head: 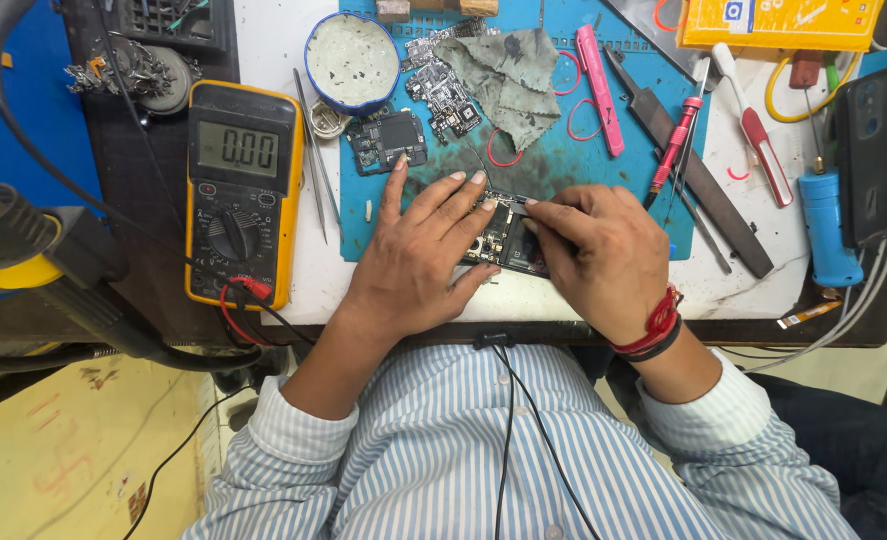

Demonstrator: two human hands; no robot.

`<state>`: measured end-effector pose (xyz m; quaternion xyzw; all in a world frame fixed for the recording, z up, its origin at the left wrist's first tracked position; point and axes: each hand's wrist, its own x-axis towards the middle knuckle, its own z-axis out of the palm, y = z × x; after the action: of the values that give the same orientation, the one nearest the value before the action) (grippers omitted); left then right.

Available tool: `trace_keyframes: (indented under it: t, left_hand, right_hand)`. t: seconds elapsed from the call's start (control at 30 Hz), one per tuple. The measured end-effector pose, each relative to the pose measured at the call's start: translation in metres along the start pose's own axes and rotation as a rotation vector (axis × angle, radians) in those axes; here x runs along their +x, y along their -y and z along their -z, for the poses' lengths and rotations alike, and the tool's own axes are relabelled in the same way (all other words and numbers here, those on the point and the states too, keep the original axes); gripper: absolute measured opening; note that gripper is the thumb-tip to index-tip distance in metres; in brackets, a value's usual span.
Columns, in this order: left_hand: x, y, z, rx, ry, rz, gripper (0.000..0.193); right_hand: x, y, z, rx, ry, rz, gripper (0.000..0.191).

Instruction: The person disassembles a smartphone, removes the back cover and internal components, and uses a multimeter to test the motherboard. They then reassemble the phone and connect a charging cable to verify functionality.

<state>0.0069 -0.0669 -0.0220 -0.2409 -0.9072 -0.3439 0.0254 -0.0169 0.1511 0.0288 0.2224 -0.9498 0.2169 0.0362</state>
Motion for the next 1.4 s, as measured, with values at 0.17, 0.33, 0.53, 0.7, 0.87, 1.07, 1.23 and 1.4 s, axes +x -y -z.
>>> trace_keyframes:
  t: [0.17, 0.33, 0.53, 0.7, 0.87, 1.07, 1.23, 1.4]
  left_hand:
    - [0.000, 0.000, -0.001, 0.005, 0.004, 0.003, 0.063]
    - [0.000, 0.001, -0.001, 0.003, 0.003, 0.002, 0.063]
    - [0.000, 0.001, 0.000, 0.002, -0.003, -0.004, 0.063]
    - [-0.001, 0.002, -0.001, 0.005, -0.008, -0.004, 0.063]
    - [-0.001, 0.002, -0.002, 0.014, -0.025, -0.012, 0.064]
    - [-0.002, 0.003, -0.003, 0.014, -0.040, -0.012, 0.063]
    - [-0.003, 0.003, -0.003, 0.017, -0.035, -0.014, 0.064]
    - [-0.003, 0.004, -0.002, 0.016, -0.035, -0.019, 0.064]
  right_hand:
    - [0.001, -0.001, 0.000, 0.000, 0.012, -0.007, 0.019]
    - [0.001, 0.000, 0.002, -0.024, 0.031, 0.031, 0.022]
    - [0.002, 0.003, 0.004, -0.039, 0.028, 0.057, 0.023]
    - [0.000, 0.009, 0.000, -0.021, 0.007, 0.070, 0.018]
    - [0.000, 0.015, -0.002, -0.069, 0.004, 0.049, 0.017]
    - [0.002, 0.020, -0.002, -0.082, 0.020, 0.035, 0.016]
    - [0.002, 0.022, -0.004, -0.087, 0.012, 0.020, 0.016]
    - [0.001, 0.025, -0.008, -0.083, -0.021, -0.019, 0.016]
